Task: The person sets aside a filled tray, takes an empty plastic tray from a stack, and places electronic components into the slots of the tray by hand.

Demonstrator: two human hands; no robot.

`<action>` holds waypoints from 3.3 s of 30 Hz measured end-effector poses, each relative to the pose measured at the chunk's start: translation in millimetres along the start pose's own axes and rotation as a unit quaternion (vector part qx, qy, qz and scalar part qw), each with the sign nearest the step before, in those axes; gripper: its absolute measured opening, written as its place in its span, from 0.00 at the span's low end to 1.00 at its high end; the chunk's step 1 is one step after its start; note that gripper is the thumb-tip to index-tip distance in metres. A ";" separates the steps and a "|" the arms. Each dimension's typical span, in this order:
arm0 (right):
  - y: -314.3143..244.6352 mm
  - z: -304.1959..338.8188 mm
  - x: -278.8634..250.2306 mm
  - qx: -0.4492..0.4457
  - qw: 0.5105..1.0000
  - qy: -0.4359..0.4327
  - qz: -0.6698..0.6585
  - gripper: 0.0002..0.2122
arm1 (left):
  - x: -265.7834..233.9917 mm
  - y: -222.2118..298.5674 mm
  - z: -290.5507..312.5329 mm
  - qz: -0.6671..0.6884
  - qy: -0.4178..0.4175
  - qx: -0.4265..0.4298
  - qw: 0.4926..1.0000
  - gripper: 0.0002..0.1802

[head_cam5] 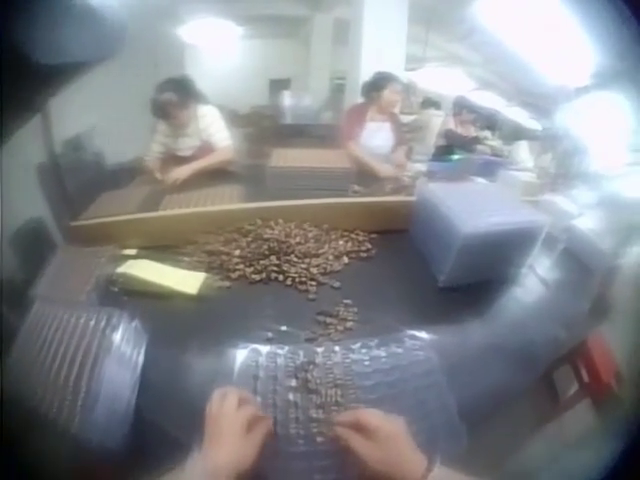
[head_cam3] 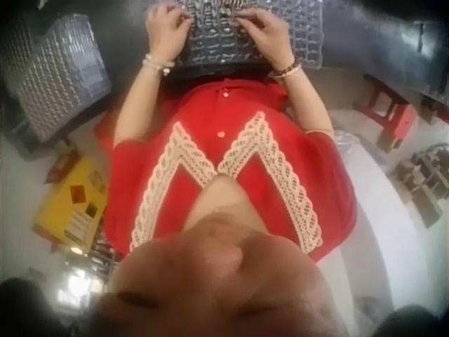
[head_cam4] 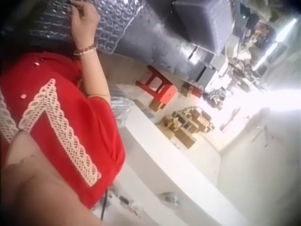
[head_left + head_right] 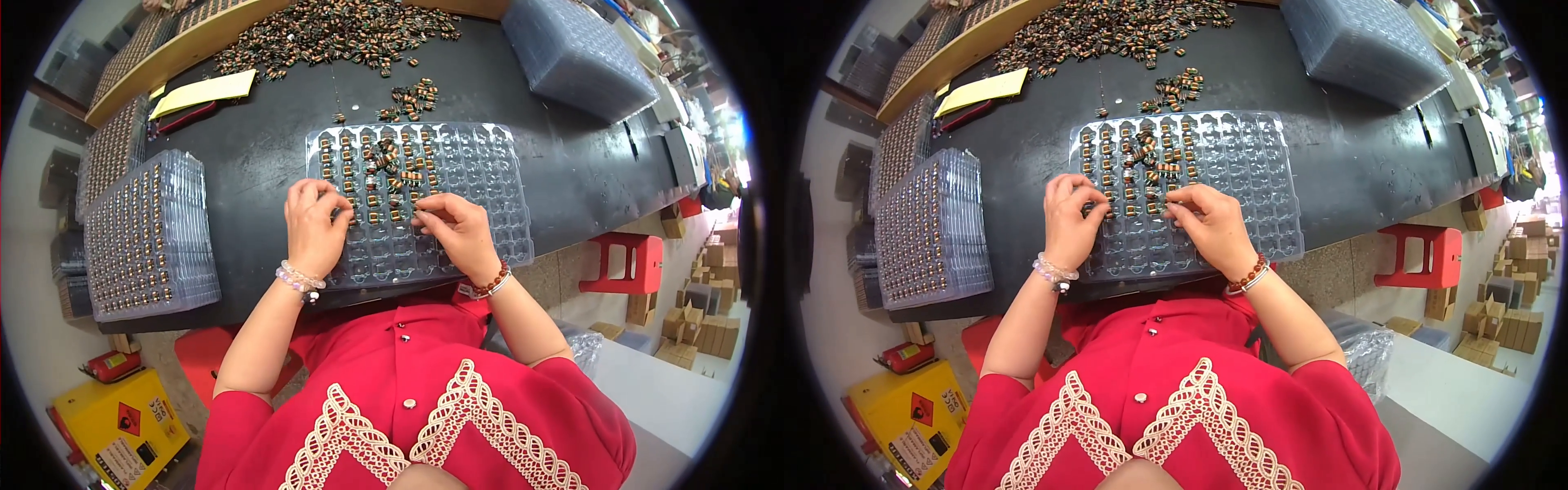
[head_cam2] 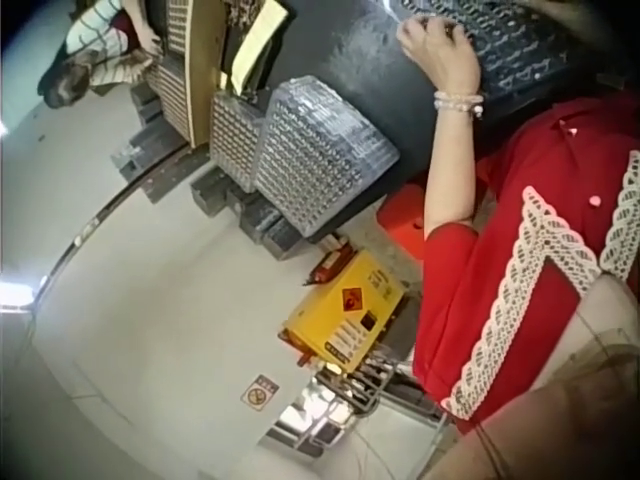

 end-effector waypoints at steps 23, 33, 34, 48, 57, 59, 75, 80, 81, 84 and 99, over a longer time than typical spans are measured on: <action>-33.3 -1.2 3.3 -0.235 0.886 -0.031 0.398 0.07 | 15.6 -0.6 -34.1 0.212 -0.085 -0.117 0.966 0.13; -16.6 -38.0 20.3 -0.243 0.871 -0.082 0.418 0.11 | 12.9 23.8 18.9 0.224 -0.119 0.005 0.967 0.07; -20.0 -35.5 19.7 -0.254 0.876 -0.071 0.405 0.11 | 12.2 27.7 22.8 0.185 -0.110 0.046 0.975 0.05; -31.9 -17.2 24.1 -0.286 0.869 -0.113 0.387 0.15 | 8.0 38.0 24.3 0.023 -0.056 0.164 0.985 0.04; -34.7 -18.1 10.2 -0.267 0.904 -0.070 0.327 0.09 | 14.8 28.1 -15.3 0.037 0.003 0.089 0.995 0.05; -32.6 -17.6 -1.9 -0.221 0.933 -0.057 0.279 0.08 | 16.9 23.5 -27.8 0.005 0.033 0.084 0.996 0.06; -25.1 18.6 -23.0 -0.251 0.905 -0.100 0.327 0.07 | 8.8 10.0 -30.1 0.227 -0.055 -0.064 0.970 0.12; -30.5 22.7 -17.4 -0.257 0.891 -0.107 0.359 0.08 | 14.0 -6.0 -16.7 0.376 -0.083 -0.131 0.914 0.11; -33.4 21.7 -15.5 -0.253 0.895 -0.096 0.354 0.08 | 14.2 -2.9 -13.7 0.379 -0.098 -0.124 0.912 0.11; -40.5 10.4 -7.9 -0.248 0.900 -0.083 0.348 0.08 | 17.5 12.5 -0.4 0.282 -0.118 -0.081 0.948 0.12; -30.6 20.4 -18.3 -0.214 0.913 -0.057 0.344 0.05 | 29.5 63.6 27.4 0.047 -0.065 0.179 0.980 0.05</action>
Point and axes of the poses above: each hand's wrist, its own z-axis away from the middle knuckle, its own x-axis out of the palm, y = z × x, the point moved 8 cm from there along -z, towards the middle knuckle, and after that the axes turned 9 degrees about -x, right-handed, at the moved point
